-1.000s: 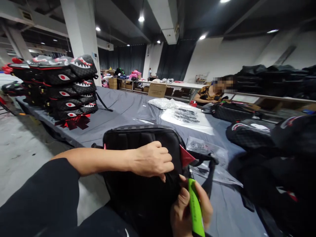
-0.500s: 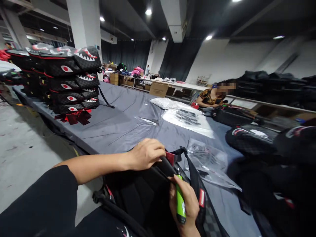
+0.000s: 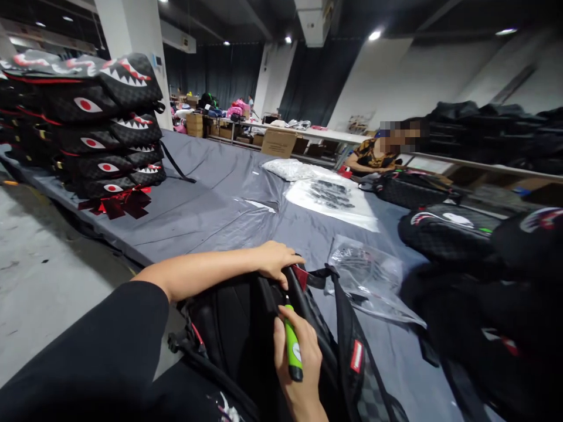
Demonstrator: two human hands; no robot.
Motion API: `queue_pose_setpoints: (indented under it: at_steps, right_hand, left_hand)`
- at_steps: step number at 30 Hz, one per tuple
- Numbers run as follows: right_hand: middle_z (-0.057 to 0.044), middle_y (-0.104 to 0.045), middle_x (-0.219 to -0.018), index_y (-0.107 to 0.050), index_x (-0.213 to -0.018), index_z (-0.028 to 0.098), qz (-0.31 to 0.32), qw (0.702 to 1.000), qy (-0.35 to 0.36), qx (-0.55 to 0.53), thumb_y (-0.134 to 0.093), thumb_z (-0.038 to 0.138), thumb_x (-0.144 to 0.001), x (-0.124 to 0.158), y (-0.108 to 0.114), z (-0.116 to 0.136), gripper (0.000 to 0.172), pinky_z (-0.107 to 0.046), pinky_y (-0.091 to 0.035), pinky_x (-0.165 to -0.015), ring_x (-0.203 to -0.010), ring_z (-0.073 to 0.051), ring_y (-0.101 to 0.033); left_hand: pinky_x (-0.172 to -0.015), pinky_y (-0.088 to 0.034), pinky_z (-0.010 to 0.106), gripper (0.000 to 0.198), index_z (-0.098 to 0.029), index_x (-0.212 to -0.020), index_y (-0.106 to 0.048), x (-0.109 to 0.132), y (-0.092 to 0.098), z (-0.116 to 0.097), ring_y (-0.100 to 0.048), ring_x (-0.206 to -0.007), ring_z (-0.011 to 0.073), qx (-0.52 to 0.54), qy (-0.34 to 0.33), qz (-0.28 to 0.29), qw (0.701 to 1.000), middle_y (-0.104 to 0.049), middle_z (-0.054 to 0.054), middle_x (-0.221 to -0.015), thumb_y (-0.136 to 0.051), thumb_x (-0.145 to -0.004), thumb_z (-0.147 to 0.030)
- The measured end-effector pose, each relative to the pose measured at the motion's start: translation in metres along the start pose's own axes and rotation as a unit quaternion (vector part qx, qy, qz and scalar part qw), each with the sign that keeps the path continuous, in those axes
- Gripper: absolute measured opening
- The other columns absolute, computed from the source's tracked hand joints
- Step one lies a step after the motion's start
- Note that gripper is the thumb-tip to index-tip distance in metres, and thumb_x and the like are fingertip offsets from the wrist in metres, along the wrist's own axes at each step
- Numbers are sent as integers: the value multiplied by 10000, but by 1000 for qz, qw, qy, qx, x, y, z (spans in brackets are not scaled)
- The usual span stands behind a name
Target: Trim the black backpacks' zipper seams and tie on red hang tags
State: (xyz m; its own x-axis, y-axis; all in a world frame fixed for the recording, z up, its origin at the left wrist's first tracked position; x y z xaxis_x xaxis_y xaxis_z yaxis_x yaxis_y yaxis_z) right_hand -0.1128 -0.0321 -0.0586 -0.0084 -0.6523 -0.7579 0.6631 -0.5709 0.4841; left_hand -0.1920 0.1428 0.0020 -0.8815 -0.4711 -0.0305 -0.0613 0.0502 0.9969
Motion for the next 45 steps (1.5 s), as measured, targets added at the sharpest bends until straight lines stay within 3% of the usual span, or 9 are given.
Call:
queue_pose_setpoints:
  at_steps: [5,10,16,21,25,29,36,40,45]
  right_hand:
    - [-76,-711,-949,-584,-1164,195,-29,999,25,-1,-552,169,-910,-2,6,-15,258,-369,-548,-766,-848,-215,-686]
    - [-55,-702,-910,-594,-1158,210,-72,995,33,-53,-580,107,-855,6,7,-10,320,-399,-529,-771,-803,-212,-674]
    - [-67,-712,-930,-619,-1144,212,-40,996,14,-73,-561,99,-850,8,10,-9,320,-407,-551,-783,-835,-222,-688]
    - [-74,-733,-975,-593,-1179,213,-36,998,-22,-56,-553,137,-880,8,19,-20,311,-430,-551,-877,-952,-230,-692]
    - [-100,-712,-1054,-556,-1233,195,-85,988,-106,69,-568,249,-915,3,39,-41,323,-432,-518,-928,-996,-231,-679]
    - [-173,-641,-1226,-484,-1333,170,30,969,-118,214,-641,407,-879,-22,42,-52,536,-449,-480,-889,-1098,-313,-610]
    - [-254,-582,-1260,-363,-1406,65,249,889,-167,346,-800,344,-743,-61,2,-47,841,-493,-417,-924,-1137,-378,-554]
    - [-221,-647,-1151,-360,-1397,47,303,867,-192,346,-748,284,-782,-63,1,-51,765,-443,-444,-881,-1018,-349,-626]
    - [-188,-693,-1077,-382,-1354,55,288,892,-202,284,-661,234,-803,-57,10,-62,643,-391,-469,-792,-916,-323,-673]
  left_hand:
    - [-1083,-312,487,1024,-153,-1539,-181,19,5,-27,-393,-1353,330,-79,-119,-92,985,-429,202,-1469,-743,-743,-465]
    - [-1055,-238,654,1178,-183,-1556,-114,17,-4,-41,-165,-1452,444,-160,-69,-94,980,-182,252,-1590,-823,-636,-375]
    - [-977,-347,435,1086,-173,-1552,-131,4,-17,-38,-447,-1286,346,-135,-60,-72,986,-371,233,-1502,-782,-710,-389]
    - [-963,-312,402,1051,-179,-1551,-136,9,-14,-41,-490,-1218,335,-138,-47,-81,986,-441,204,-1451,-773,-748,-413]
    - [-943,-306,382,1040,-174,-1552,-129,11,-11,-41,-507,-1180,319,-138,-49,-82,986,-471,191,-1424,-763,-764,-417]
    - [-932,-312,369,1038,-193,-1551,-127,11,-9,-40,-502,-1175,311,-139,-43,-86,986,-466,168,-1430,-758,-764,-435]
    - [-947,-321,367,975,-181,-1550,-137,1,-15,-33,-478,-1212,311,-137,-9,-26,990,-432,165,-1461,-704,-799,-437]
    - [-949,-331,369,956,-186,-1545,-169,-3,-16,-34,-495,-1198,303,-132,4,-13,991,-458,160,-1432,-711,-797,-434]
    - [-1001,-311,386,959,-209,-1548,-155,-2,-16,-35,-458,-1264,311,-128,-1,-12,992,-427,163,-1464,-712,-799,-431]
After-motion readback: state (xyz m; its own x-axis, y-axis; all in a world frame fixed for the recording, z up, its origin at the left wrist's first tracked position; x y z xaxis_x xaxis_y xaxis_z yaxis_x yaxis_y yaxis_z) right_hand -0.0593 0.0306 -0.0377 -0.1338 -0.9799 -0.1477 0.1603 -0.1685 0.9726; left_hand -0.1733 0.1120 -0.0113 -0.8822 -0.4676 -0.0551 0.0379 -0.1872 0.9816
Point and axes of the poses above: each hand's wrist, its own x-axis away from the middle knuckle, its own y-axis out of the back of the hand, z = x × y, the point moved 3 cm from there along -x, towards the middle knuckle
